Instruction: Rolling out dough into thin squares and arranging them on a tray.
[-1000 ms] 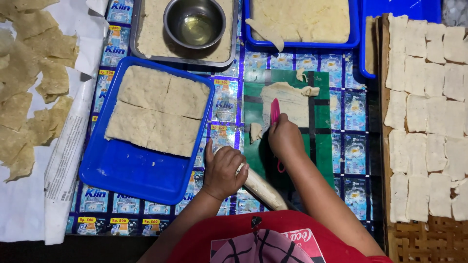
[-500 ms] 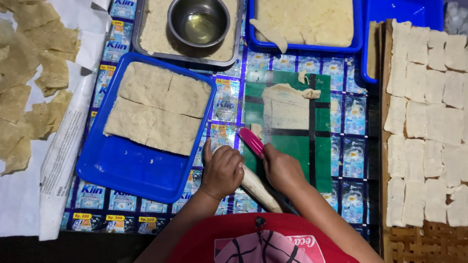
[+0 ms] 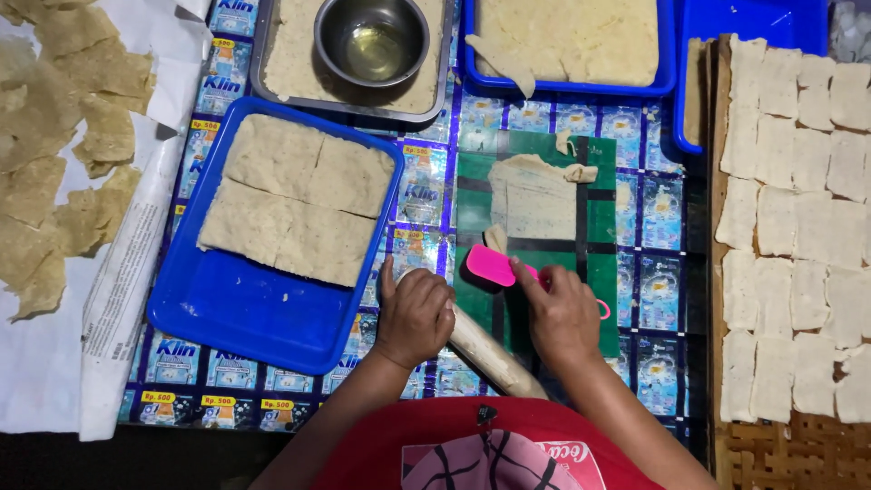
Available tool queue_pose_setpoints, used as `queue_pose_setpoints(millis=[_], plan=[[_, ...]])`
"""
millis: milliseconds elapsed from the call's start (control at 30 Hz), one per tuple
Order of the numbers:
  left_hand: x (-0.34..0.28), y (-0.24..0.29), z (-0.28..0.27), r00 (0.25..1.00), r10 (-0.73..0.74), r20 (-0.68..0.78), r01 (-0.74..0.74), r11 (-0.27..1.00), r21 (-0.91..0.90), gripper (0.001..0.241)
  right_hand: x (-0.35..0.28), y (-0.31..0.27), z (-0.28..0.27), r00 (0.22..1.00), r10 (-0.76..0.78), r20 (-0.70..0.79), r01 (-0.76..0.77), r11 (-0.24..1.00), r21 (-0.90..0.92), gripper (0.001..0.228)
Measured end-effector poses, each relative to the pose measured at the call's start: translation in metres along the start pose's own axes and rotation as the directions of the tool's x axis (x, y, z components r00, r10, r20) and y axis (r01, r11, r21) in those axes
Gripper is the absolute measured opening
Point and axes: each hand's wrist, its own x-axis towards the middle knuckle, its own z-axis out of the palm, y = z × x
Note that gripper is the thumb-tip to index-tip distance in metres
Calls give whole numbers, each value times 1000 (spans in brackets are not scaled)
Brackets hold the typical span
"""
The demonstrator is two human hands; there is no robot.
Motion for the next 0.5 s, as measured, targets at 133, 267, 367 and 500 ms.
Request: queue_pose_setpoints(millis=[133,267,367,500], plan=[[0,2,-2,1000,-8,0,8,1000,-16,17,2,27,32,999,-32,-28,31,999,-27,46],[0,0,0,1000,-1,3,1,1000,-11,17,43,65,42,999,-31,44,33,999,-32,26],[-2,0,0,1000,-11,15,12,1000,-21,18,74,73,18,995,-40,95,40,999,6,19],[-1,0,-1,1000,-12,16,12,1000,-20,18,72,60,-19,990,-137,36,133,987,88,13]])
